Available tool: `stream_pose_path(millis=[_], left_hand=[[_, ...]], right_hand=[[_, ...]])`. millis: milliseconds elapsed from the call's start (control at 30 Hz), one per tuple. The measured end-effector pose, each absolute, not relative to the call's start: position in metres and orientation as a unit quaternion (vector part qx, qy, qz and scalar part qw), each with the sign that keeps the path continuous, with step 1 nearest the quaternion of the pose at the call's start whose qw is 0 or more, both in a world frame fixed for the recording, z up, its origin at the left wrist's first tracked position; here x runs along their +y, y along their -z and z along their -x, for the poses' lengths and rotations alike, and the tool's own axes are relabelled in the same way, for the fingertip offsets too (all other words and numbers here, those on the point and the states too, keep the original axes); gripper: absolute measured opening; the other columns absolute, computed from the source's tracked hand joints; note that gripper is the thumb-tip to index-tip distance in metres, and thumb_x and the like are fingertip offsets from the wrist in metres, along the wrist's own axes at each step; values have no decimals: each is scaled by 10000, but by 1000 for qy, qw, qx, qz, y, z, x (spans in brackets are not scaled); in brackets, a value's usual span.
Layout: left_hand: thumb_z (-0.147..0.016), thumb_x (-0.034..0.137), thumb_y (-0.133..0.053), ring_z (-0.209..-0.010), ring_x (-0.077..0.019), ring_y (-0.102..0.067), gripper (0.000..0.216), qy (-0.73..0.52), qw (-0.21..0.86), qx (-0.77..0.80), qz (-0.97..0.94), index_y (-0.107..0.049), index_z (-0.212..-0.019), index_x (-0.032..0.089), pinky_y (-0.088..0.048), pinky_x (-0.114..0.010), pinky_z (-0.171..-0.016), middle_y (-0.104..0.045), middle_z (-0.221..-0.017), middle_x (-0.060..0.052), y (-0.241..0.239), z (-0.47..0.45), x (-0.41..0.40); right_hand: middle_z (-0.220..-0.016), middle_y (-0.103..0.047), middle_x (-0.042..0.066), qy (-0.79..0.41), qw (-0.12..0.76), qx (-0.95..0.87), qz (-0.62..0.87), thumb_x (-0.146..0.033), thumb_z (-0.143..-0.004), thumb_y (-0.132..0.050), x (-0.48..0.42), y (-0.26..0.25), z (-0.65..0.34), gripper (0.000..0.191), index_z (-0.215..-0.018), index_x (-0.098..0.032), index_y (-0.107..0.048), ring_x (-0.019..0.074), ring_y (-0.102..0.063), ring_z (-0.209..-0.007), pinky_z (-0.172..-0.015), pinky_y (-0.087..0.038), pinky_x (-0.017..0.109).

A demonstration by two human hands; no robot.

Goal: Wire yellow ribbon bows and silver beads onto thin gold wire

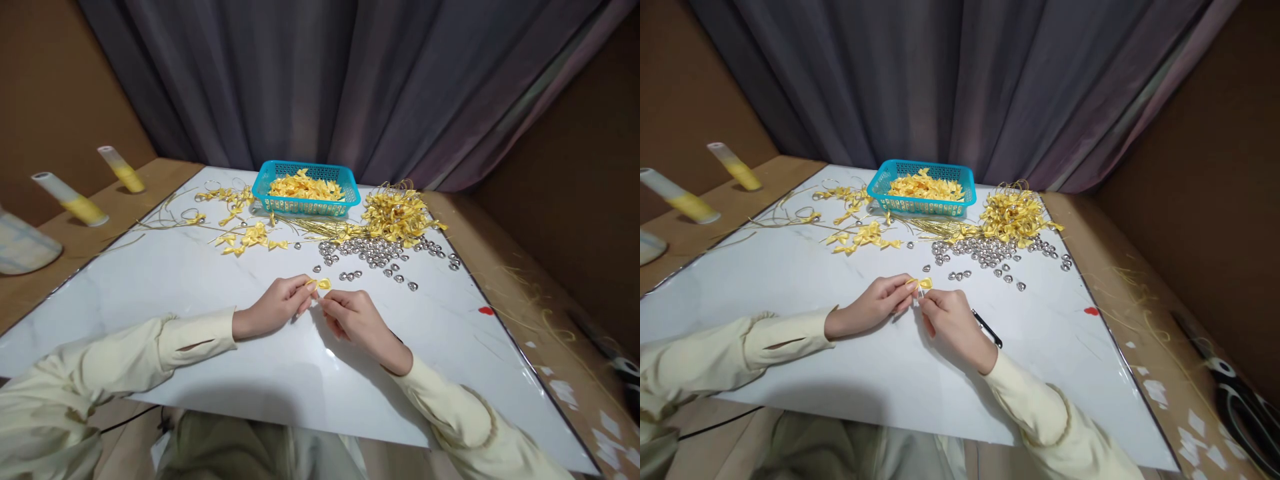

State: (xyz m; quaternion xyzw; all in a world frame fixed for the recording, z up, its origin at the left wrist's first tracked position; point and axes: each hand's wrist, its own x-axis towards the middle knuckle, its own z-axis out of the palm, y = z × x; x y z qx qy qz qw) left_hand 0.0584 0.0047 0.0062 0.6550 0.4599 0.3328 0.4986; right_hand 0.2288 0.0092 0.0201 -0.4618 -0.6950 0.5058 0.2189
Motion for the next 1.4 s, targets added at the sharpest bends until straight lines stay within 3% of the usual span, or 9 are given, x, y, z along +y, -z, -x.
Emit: stream_pose_path(millis=[267, 600, 800, 967, 1233, 1400], left_hand=[[-905, 335, -356, -470, -80, -347, 275, -295, 426, 459, -722, -447, -706, 169, -288, -208, -490, -395, -526, 56, -6, -57, 2], [-918, 264, -299, -547, -100, -393, 224, -248, 334, 425, -804, -413, -744, 179, -306, -227, -553, -424, -631, 34, -2, -56, 0], [-917, 293, -318, -550, -95, -404, 239, -283, 356, 472, -755, -403, -721, 184, -320, -214, -552, -427, -615, 46, -5, -59, 0], [-926, 314, -318, -535, -86, -418, 282, -314, 377, 490, -720, -403, -691, 182, -341, -205, -580, -428, -569, 58, -7, -60, 2], [-922, 298, -313, -525, -85, -424, 268, -288, 389, 458, -746, -410, -701, 182, -343, -206, -568, -444, -576, 52, -4, -58, 2], [-918, 313, -328, -534, -82, -428, 274, -306, 425, 442, -728, -416, -696, 178, -349, -208, -569, -444, -578, 49, -6, -58, 2]], right_hand=[[-359, -443, -32, -501, 227, -695, 463, -269, -860, -425, 9, -22, -228, 429, -441, -179, -410, 71, -356, -370, -480, -310, 223], [-357, -421, -52, -484, 211, -716, 458, -143, -824, -399, 12, -25, -230, 355, -471, -173, -426, 69, -370, -375, -492, -315, 206], [-422, -452, -48, -444, 197, -755, 441, -261, -874, -430, 18, -27, -234, 345, -541, -173, -450, 76, -385, -404, -502, -313, 211], [-526, -542, -19, -399, 195, -789, 424, -242, -877, -436, 20, -25, -239, 284, -612, -166, -501, 92, -452, -478, -534, -328, 214], [-523, -503, -29, -372, 250, -799, 401, -269, -905, -407, 19, -15, -237, 309, -627, -166, -494, 79, -430, -469, -526, -327, 206], [-550, -538, -12, -410, 223, -775, 427, -365, -837, -518, 27, -16, -244, 269, -653, -171, -495, 93, -454, -475, -498, -349, 223]])
